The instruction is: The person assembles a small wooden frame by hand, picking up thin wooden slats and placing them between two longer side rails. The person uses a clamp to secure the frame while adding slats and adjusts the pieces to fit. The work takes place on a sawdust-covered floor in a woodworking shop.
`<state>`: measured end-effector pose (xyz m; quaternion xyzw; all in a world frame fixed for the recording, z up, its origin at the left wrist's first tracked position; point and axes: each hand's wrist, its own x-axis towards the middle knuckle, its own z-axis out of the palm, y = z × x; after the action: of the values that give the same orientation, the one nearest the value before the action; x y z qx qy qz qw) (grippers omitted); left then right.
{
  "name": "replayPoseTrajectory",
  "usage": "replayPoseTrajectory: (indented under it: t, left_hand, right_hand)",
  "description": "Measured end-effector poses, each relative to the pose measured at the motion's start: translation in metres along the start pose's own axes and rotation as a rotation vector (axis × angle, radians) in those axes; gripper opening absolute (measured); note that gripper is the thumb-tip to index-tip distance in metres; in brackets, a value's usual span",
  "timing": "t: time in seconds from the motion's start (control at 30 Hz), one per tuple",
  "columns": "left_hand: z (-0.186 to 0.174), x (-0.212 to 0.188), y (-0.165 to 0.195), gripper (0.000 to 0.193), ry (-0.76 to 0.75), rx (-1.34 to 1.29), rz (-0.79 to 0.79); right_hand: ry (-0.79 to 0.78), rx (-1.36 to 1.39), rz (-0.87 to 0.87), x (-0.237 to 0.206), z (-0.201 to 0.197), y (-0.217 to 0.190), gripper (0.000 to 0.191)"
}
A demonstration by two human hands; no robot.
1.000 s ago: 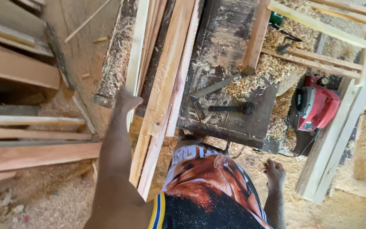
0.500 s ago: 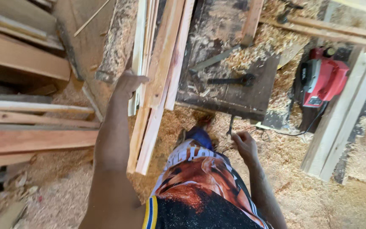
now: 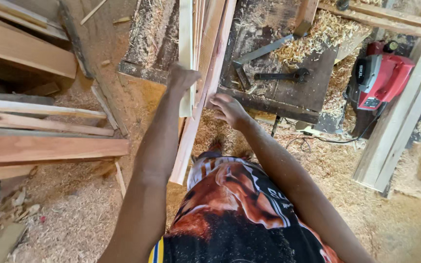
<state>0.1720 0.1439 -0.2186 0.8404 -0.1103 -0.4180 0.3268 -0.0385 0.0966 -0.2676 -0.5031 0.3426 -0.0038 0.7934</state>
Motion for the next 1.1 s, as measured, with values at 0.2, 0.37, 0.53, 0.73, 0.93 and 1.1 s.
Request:
replayPoseTrajectory:
  t: [0.2,0.37,0.53,0.73,0.93,1.1]
  left_hand:
    - [-0.011,0.004,-0.003,0.073,-0.068,-0.069,0.025]
    - [-0.025,0.005,0.002,0.078,-0.142,-0.219,0.053]
    - [-0.04,0.002,-0.014,0.06,-0.305,-0.199,0.111]
    - [-0.038,0.025,-0.038,0.054,-0.333,-0.219,0.081]
    - [-0.032,0.018,-0.051,0.061,-0.486,-0.509,0.204]
    - [-0.021,-0.011,-0.058,0.055,-0.412,-0.746,0.125]
  right_hand:
    - [0.135,-0.171,-0.024,0.012,0.028,-0.021,0.045]
    - [0.232,-0.073,-0.049,0.021,0.04,-0.026,0.029]
    - [0.171,-0.184,-0.124,0.014,0.043,-0.036,0.027]
    - [0.111,0.41,0.054,0.016,0.062,-0.064,0.022]
    - [-0.143,0.283,-0.224,0.014,0.04,-0.051,0.031]
    - [-0.153,0.5,-0.297,-0.019,0.029,-0.069,0.033]
